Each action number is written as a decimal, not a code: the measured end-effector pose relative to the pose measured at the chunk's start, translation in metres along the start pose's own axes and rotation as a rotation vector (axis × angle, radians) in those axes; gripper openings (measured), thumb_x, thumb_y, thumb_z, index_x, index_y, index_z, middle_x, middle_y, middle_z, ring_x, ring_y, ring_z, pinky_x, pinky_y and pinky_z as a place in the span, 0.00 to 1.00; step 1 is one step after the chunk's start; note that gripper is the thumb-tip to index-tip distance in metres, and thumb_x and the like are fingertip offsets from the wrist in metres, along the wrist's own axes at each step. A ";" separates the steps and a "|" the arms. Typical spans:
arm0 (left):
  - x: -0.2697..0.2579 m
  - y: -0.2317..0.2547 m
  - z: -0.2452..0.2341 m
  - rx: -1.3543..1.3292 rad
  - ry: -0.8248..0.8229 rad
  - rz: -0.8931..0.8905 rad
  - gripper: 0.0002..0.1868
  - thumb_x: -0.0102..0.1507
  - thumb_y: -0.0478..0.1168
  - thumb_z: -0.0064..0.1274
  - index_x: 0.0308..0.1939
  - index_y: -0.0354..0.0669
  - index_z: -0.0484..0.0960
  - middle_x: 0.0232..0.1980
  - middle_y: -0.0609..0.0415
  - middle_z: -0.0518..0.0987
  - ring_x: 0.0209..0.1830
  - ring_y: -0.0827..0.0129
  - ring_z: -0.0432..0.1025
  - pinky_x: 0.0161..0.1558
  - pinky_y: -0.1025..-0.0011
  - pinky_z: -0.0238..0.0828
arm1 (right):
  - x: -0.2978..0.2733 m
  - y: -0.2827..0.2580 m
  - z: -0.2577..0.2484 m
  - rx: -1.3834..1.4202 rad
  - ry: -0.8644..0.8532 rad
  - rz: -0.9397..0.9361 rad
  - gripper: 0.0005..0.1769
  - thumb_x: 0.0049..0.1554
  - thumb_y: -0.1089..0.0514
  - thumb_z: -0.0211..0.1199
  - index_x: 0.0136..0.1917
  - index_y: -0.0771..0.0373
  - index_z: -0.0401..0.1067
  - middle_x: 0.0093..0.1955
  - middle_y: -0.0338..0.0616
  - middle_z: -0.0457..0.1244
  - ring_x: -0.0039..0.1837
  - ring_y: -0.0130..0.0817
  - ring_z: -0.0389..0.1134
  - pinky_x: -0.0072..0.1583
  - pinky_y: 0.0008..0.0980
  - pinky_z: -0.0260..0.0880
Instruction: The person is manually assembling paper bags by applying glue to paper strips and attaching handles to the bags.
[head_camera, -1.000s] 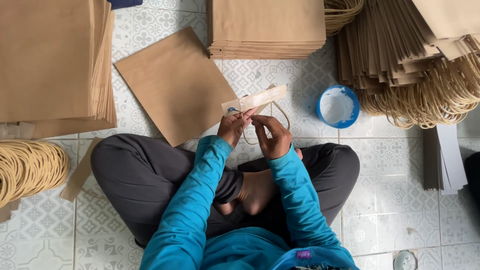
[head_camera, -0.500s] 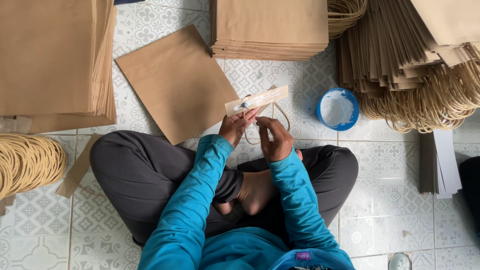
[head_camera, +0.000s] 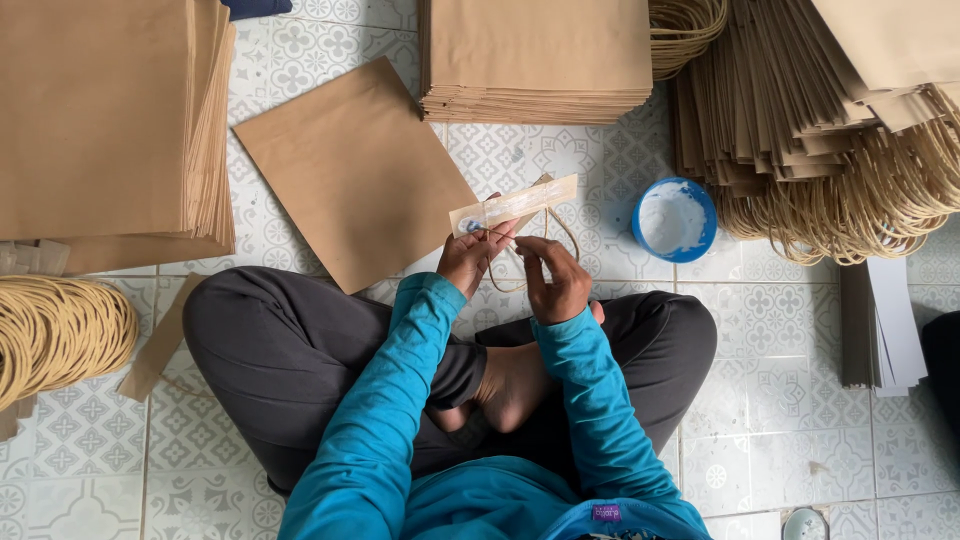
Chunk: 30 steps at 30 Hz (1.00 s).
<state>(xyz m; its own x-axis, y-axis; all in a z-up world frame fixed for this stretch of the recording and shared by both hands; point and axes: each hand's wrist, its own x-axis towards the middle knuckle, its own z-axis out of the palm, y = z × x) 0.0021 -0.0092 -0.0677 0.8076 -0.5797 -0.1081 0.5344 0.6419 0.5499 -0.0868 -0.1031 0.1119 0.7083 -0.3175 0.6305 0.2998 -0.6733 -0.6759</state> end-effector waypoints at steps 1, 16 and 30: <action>-0.006 0.020 0.023 -0.001 0.000 0.000 0.24 0.59 0.18 0.40 0.60 0.07 0.69 0.64 0.14 0.68 0.71 0.35 0.61 0.74 0.48 0.57 | 0.001 0.002 -0.002 -0.001 0.000 0.000 0.16 0.56 0.78 0.62 0.50 0.63 0.82 0.38 0.48 0.72 0.42 0.48 0.75 0.46 0.42 0.76; -0.004 0.002 0.010 -0.132 -0.003 0.093 0.30 0.57 0.12 0.39 0.65 0.21 0.71 0.64 0.27 0.74 0.68 0.33 0.65 0.72 0.39 0.62 | -0.001 0.004 -0.006 -0.085 0.065 0.017 0.13 0.58 0.74 0.64 0.50 0.61 0.83 0.39 0.48 0.72 0.43 0.47 0.75 0.47 0.41 0.76; -0.016 0.040 0.054 0.017 -0.094 0.062 0.36 0.59 0.18 0.40 0.74 0.29 0.63 0.74 0.36 0.67 0.75 0.40 0.58 0.76 0.47 0.54 | 0.003 -0.023 0.016 0.100 0.046 0.030 0.12 0.55 0.77 0.65 0.46 0.65 0.82 0.39 0.49 0.72 0.41 0.49 0.75 0.47 0.41 0.75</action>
<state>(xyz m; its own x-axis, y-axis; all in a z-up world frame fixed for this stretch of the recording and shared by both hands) -0.0024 -0.0014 0.0007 0.8116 -0.5842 0.0042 0.4793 0.6700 0.5669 -0.0810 -0.0777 0.1229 0.6884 -0.3684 0.6248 0.3430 -0.5937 -0.7279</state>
